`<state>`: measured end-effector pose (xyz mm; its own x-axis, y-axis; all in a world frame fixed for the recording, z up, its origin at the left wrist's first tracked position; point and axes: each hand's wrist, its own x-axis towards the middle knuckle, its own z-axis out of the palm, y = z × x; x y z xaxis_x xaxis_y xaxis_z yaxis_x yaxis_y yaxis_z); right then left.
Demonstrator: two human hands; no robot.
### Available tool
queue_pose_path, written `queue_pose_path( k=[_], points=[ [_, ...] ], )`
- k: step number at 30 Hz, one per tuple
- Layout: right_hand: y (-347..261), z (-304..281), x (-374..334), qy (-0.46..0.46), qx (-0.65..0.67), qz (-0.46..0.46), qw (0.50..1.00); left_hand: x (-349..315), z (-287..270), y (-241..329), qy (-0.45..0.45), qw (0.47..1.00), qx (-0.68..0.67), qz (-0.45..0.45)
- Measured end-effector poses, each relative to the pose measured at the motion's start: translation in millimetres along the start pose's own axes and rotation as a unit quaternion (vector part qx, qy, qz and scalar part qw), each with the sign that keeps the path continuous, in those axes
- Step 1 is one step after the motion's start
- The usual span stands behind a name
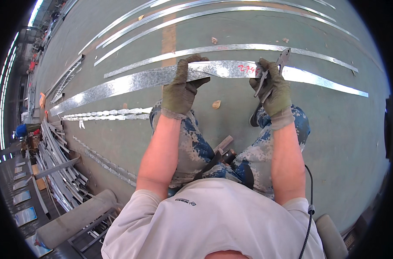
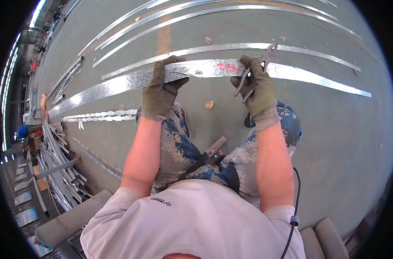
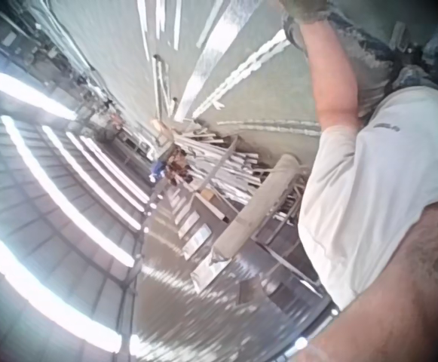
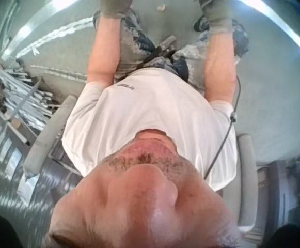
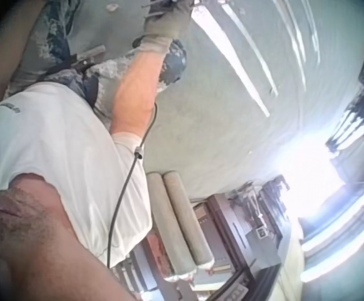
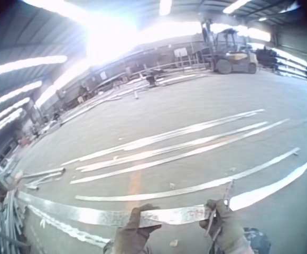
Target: The person sits on the floor and uses tin snips to cut a long metal strip into smaller, uniform segments. They hold the strip with one hand and cut with the other, placing the cut pieces on the floor.
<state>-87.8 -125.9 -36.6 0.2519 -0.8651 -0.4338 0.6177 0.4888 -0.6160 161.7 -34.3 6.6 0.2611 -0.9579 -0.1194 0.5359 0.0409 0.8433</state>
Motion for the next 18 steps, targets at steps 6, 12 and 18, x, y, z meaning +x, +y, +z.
queue_pose_path(
  k=[6, 12, 18],
  points=[
    [1, 5, -4, 0.001, 0.002, 0.009, 1.000, 0, -1, 0, 0.011, 1.000, 0.006, 0.001],
    [2, 5, -5, -0.006, 0.005, 0.003, 1.000, 1, 1, 1, 0.033, 0.999, 0.015, -0.018],
    [8, 1, 1, -0.018, -0.016, 0.003, 1.000, 4, -13, -11, 0.006, 1.000, -0.019, 0.006]
  ],
)
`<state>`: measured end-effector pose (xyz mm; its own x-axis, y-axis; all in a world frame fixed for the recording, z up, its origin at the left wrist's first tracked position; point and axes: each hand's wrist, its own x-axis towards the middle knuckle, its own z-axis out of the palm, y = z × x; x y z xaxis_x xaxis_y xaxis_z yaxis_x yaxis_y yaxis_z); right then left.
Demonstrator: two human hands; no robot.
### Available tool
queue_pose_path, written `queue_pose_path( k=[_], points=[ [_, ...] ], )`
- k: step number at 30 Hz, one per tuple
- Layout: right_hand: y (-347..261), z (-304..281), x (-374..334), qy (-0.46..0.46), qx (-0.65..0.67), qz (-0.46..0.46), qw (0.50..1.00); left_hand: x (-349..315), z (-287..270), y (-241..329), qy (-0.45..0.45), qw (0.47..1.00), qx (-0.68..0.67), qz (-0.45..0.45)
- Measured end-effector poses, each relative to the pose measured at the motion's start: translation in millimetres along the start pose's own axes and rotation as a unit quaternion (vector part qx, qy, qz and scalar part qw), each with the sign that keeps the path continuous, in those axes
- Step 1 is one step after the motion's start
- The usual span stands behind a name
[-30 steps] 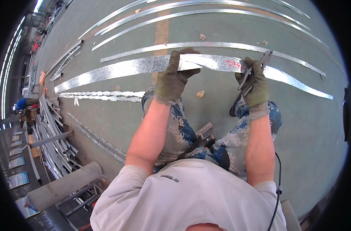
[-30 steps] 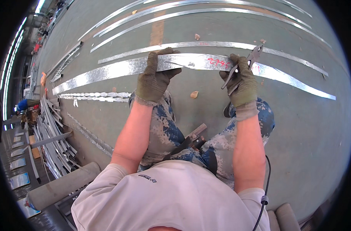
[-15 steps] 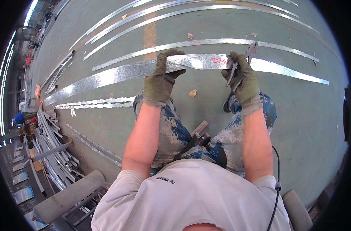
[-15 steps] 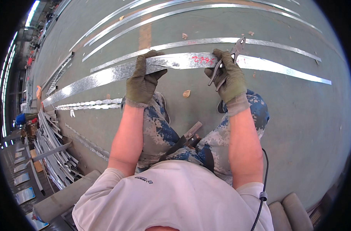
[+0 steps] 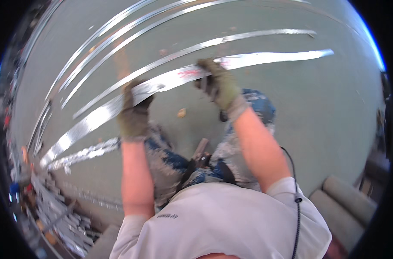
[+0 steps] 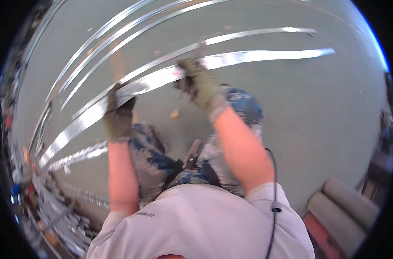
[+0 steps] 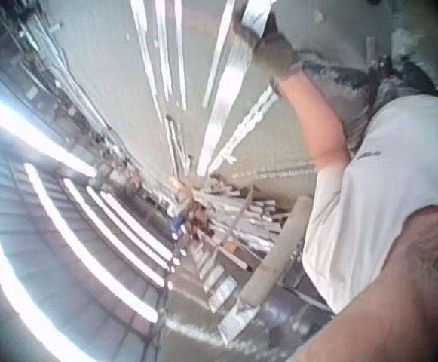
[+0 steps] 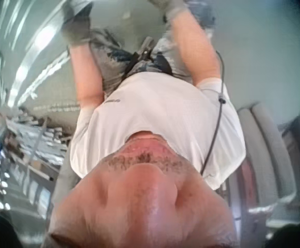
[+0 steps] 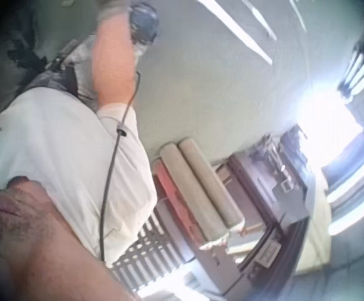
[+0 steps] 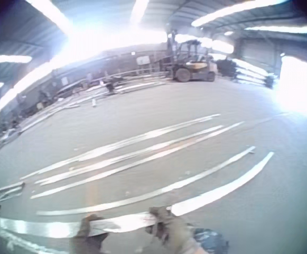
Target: The person sits on the floor and uses tin snips to cut a long metal strip into smaller, uniform segments. They hold the strip with one hand and cut with the other, placing the cut pieces on the floor.
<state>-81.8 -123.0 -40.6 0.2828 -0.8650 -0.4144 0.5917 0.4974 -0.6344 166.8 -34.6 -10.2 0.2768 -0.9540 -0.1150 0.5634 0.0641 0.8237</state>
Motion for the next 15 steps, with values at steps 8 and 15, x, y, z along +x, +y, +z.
queue_pose_path(
  k=[8, 15],
  points=[
    [-12, 10, -3, 0.079, 0.039, 0.002, 0.996, 2, -7, 3, -0.057, 0.997, 0.007, -0.042],
    [-19, 1, -5, 0.110, 0.048, -0.012, 0.993, -11, 11, 4, -0.037, 0.994, 0.062, -0.087]
  ],
)
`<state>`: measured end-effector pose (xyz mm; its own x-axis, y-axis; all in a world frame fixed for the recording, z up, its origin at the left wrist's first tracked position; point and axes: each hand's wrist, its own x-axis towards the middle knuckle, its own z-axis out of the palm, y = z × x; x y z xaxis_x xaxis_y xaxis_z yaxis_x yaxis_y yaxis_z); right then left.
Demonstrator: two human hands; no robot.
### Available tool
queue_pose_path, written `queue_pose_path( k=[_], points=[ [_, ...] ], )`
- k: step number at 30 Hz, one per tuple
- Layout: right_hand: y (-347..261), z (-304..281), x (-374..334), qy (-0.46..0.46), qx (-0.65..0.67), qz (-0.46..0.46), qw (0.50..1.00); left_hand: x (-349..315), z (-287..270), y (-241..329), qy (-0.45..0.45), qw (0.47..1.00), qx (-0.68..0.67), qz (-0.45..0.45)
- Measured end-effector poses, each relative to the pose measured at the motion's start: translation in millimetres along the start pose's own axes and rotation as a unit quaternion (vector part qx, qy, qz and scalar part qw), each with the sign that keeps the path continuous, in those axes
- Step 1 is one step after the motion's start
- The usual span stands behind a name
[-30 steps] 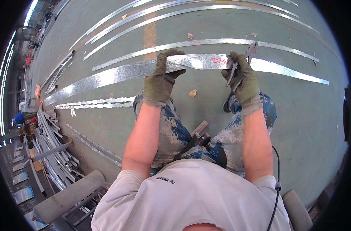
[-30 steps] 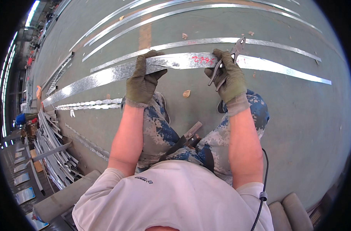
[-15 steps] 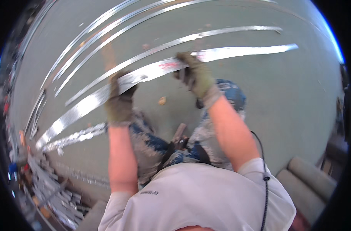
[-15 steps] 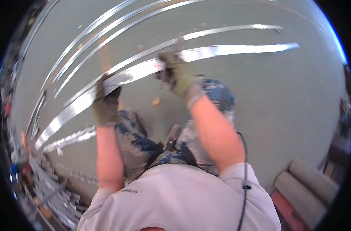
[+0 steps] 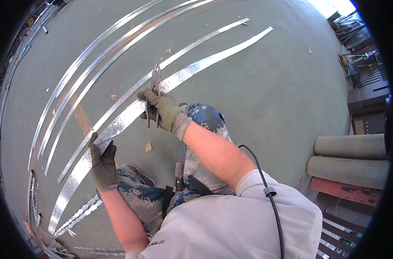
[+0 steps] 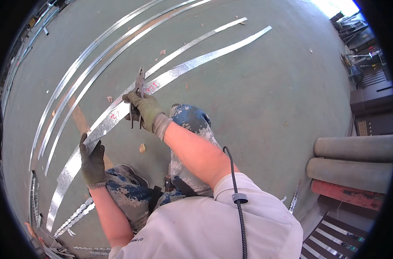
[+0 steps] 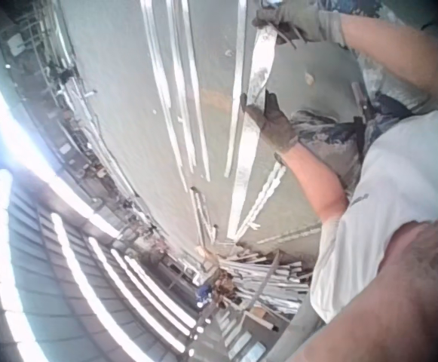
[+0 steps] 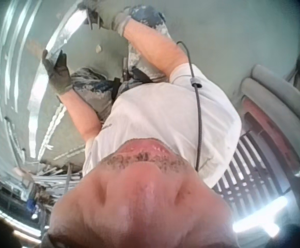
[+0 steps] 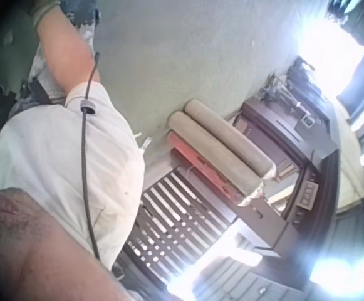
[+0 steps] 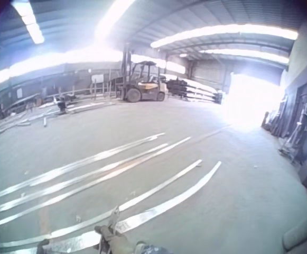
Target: The person sits on the floor and uses tin snips to cut a long metal strip into smaller, uniform segments. They hold the strip with one hand and cut with the other, placing the cut pieces on the floor.
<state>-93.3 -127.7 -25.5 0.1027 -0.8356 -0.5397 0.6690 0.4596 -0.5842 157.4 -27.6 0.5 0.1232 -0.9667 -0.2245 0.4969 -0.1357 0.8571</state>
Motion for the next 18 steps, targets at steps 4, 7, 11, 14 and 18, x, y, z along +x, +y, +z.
queue_pose_path(
  k=[4, 7, 11, 14, 18],
  points=[
    [-1, -4, 1, -0.014, 0.006, 0.011, 1.000, 7, -11, -7, 0.005, 0.999, -0.038, -0.015],
    [1, -2, 4, -0.027, -0.003, 0.008, 1.000, 6, -11, -7, 0.024, 0.999, -0.035, -0.011],
    [22, -17, 26, -0.129, -0.083, -0.032, 0.988, 8, -26, -25, 0.053, 0.972, 0.199, 0.114],
    [13, -18, 4, -0.092, -0.101, -0.086, 0.987, 13, -27, -25, 0.079, 0.769, 0.589, 0.236],
    [-8, -36, 21, -0.150, -0.053, 0.019, 0.987, 7, -5, -15, 0.020, 0.994, 0.087, 0.056]
  ],
)
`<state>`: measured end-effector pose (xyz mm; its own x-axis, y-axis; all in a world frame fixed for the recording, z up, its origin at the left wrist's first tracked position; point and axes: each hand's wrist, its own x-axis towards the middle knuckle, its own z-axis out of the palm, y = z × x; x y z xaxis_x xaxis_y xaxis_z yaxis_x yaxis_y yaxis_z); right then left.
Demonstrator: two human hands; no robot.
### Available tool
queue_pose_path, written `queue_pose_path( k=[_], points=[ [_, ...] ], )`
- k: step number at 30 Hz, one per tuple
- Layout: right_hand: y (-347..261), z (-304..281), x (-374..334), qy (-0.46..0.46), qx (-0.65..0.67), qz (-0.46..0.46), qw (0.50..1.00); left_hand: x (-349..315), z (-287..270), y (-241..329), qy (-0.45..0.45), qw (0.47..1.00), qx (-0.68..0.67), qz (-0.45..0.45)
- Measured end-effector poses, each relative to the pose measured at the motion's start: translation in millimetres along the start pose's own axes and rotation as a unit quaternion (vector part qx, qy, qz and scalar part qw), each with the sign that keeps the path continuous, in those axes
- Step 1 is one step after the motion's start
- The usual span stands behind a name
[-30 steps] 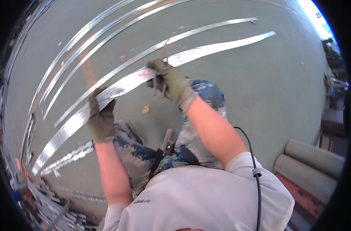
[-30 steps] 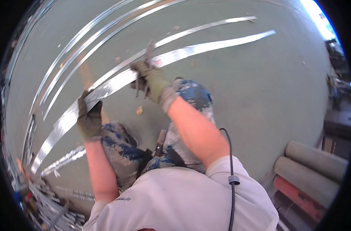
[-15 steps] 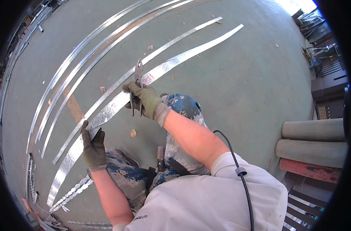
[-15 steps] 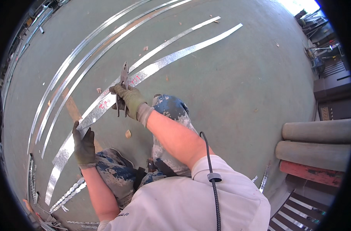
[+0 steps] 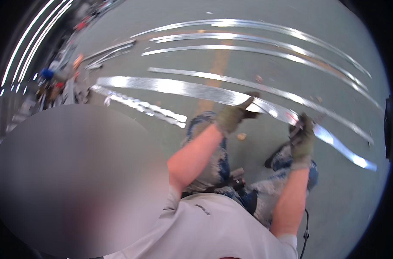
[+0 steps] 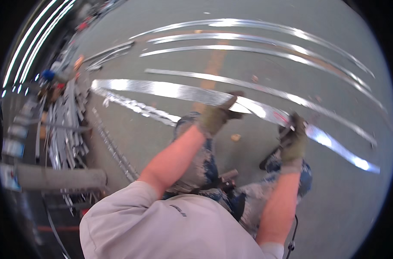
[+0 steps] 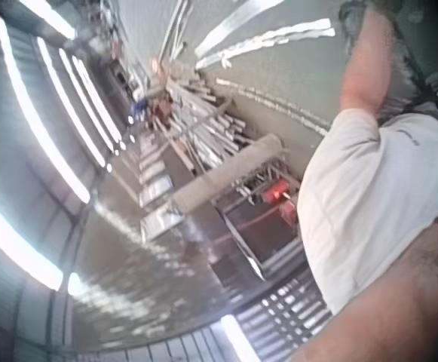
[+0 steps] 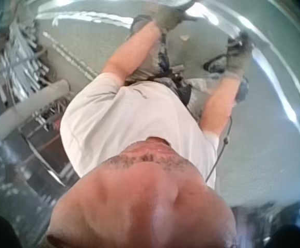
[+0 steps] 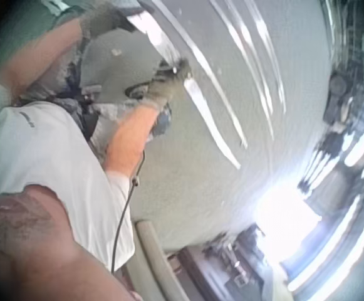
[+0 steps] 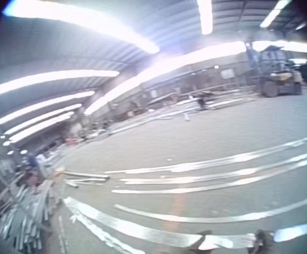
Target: The person sits on the floor and uses tin snips to cut a long metal strip into smaller, uniform segments. They hold the strip with one hand and cut with the other, placing the cut pieces on the floor.
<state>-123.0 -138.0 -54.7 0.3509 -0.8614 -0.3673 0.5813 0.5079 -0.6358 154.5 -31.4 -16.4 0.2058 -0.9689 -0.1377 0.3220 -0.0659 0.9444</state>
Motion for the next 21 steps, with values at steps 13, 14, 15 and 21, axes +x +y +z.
queue_pose_path(
  k=[13, 14, 15, 21],
  points=[
    [3, -26, 19, -0.008, -0.002, -0.026, 1.000, 2, 20, 5, 0.022, 0.993, -0.103, -0.048],
    [2, -32, 22, -0.004, 0.005, -0.030, 1.000, 3, 21, 5, 0.025, 0.993, -0.103, -0.050],
    [-2, -48, 30, -0.041, -0.006, -0.004, 0.999, 3, 21, 5, 0.027, 0.993, -0.102, -0.052],
    [6, -30, 27, 0.022, 0.012, -0.044, 0.999, -4, 24, 21, 0.040, 0.993, -0.077, -0.083]
  ],
)
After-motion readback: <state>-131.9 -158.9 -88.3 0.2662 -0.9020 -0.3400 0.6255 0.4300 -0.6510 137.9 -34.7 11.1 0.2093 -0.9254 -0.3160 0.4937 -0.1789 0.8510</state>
